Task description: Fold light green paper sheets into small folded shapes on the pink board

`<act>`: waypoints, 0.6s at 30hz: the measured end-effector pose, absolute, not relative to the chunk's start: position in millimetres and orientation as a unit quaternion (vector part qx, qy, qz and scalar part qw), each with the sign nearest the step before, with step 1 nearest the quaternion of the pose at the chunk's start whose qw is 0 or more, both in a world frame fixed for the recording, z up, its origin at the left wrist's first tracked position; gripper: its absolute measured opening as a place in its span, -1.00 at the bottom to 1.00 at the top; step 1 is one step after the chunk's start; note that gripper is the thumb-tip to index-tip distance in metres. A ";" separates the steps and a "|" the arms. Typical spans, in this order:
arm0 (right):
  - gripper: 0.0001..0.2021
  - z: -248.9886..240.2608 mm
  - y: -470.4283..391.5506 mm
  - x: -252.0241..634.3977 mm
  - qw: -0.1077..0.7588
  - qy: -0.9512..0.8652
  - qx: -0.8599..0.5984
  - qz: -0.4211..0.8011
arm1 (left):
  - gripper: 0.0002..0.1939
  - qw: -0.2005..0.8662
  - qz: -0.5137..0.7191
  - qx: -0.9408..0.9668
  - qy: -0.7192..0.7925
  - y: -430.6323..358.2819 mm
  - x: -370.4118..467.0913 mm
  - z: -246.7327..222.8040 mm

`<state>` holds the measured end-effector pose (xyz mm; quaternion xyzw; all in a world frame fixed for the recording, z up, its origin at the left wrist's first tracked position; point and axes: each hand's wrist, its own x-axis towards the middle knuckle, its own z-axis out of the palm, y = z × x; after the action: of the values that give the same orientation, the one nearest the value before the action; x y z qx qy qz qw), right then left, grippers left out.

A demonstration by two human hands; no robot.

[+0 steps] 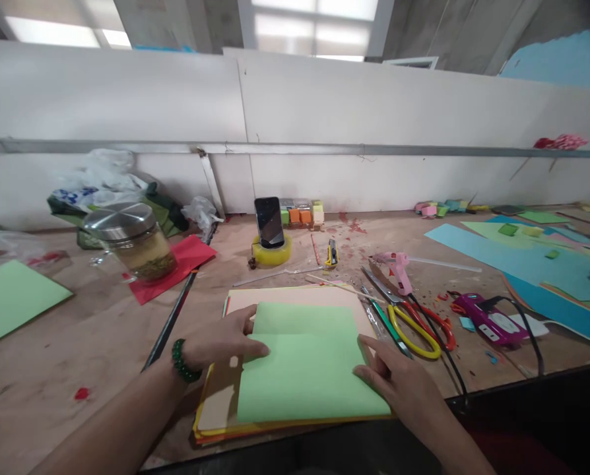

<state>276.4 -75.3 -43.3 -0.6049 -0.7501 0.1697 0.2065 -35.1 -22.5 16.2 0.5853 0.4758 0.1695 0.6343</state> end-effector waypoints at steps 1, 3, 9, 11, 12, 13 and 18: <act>-0.66 -43.9 -75.7 276.4 0.210 -0.748 -0.606 0.170 | -0.26 0.637 0.179 0.586 0.468 -22.5 -35.5 14.4; -0.65 -45.3 -76.4 276.7 0.220 -0.741 -0.610 0.175 | -0.27 0.637 0.211 0.583 0.459 -22.0 -35.0 10.4; -0.49 -46.7 -72.0 279.7 0.346 -0.669 -0.627 0.202 | -0.37 0.628 0.312 0.576 0.421 -20.3 -33.5 5.7; -0.42 -45.2 -67.0 279.1 0.425 -0.623 -0.613 0.235 | -0.43 0.620 0.332 0.571 0.422 -20.7 -35.4 6.6; -0.37 -43.9 -64.2 278.1 0.459 -0.601 -0.596 0.271 | -0.47 0.617 0.340 0.570 0.423 -20.9 -36.4 7.2; -0.32 -42.1 -61.2 276.4 0.485 -0.580 -0.571 0.319 | -0.50 0.615 0.346 0.570 0.421 -21.2 -37.2 7.7; -0.23 -28.9 -49.7 264.4 0.537 -0.519 -0.471 0.471 | -0.62 0.646 0.337 0.553 0.404 -23.3 -35.7 9.2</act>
<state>264.4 -49.7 -28.9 -0.4706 -0.5186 0.4708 0.5367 -35.7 -23.3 9.2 0.5529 0.4040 0.3366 0.6464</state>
